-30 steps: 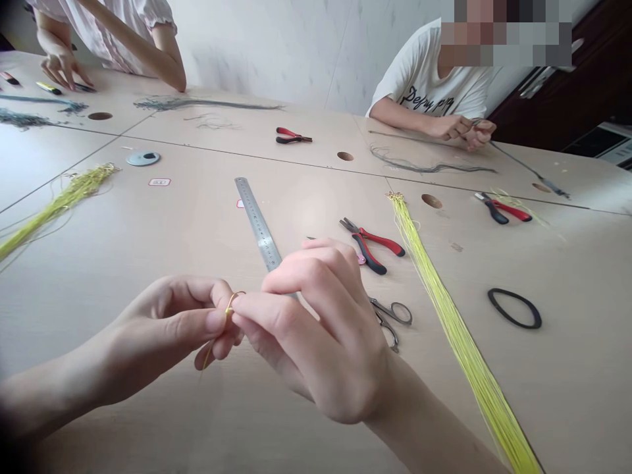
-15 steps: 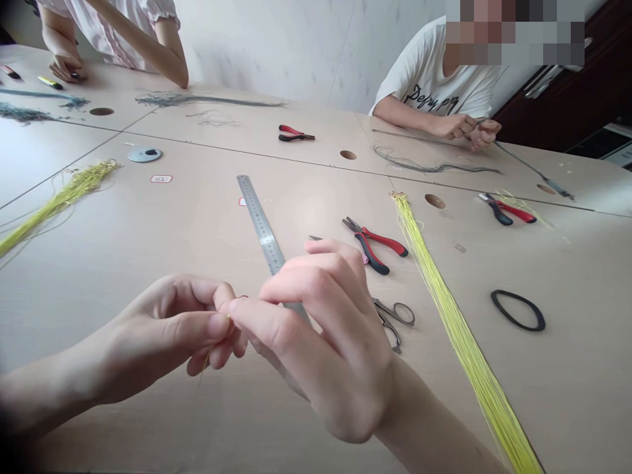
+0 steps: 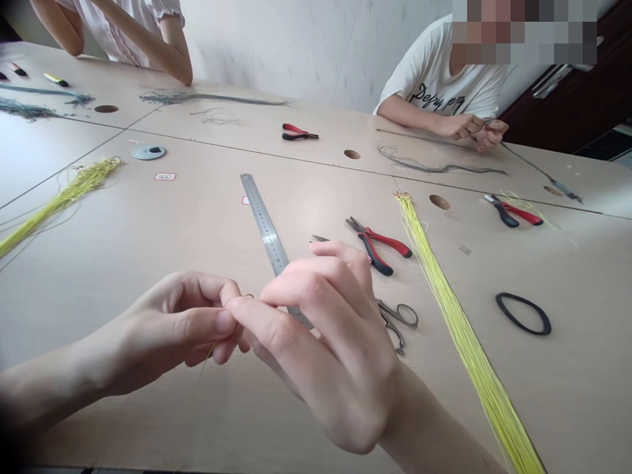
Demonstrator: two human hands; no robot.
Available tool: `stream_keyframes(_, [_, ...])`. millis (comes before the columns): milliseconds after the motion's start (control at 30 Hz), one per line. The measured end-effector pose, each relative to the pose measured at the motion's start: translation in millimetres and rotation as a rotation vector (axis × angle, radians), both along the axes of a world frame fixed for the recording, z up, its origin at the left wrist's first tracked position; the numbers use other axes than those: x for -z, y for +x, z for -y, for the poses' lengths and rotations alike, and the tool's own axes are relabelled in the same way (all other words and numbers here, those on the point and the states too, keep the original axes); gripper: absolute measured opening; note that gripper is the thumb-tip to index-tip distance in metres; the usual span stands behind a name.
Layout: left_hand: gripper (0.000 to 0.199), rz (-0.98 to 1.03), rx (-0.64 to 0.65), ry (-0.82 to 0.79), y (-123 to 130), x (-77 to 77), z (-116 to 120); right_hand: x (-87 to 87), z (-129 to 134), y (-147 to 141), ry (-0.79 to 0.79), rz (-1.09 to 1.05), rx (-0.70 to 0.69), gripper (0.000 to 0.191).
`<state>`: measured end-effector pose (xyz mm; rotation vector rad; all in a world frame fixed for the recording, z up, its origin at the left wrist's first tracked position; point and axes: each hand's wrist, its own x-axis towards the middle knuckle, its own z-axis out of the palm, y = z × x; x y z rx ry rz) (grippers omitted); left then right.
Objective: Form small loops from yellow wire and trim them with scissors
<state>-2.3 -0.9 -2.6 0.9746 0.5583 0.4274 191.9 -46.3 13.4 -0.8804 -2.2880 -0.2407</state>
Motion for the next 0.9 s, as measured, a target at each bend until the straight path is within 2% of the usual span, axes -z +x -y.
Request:
stream_keyframes(167, [0.014, -0.009, 0.009, -0.016, 0.4, -1.1, 0.3, -1.5, 2.5, -5.1, 0.011, -0.030, 0.039, 0.016])
stream_keyframes(533, [0.013, -0.008, 0.045, 0.010, 3.1, -2.7, 2.2, 2.5, 3.4, -5.9, 0.060, 0.009, 0.101, 0.014])
stream_keyframes(700, [0.012, 0.010, 0.049, 0.013, 2.9, -1.4, 1.9, 4.1, 3.8, -5.7, 0.092, 0.007, 0.080, 0.009])
stream_keyframes(800, [0.013, 0.024, 0.031, 0.017, 1.8, -0.5, 1.9, 4.9, 3.1, -9.6, 0.087, -0.144, 0.111, 0.011])
stream_keyframes(900, [0.014, 0.006, 0.009, 0.027, 1.4, -2.4, 3.7, 3.5, 2.7, -14.4, -0.007, -0.380, 0.125, 0.016])
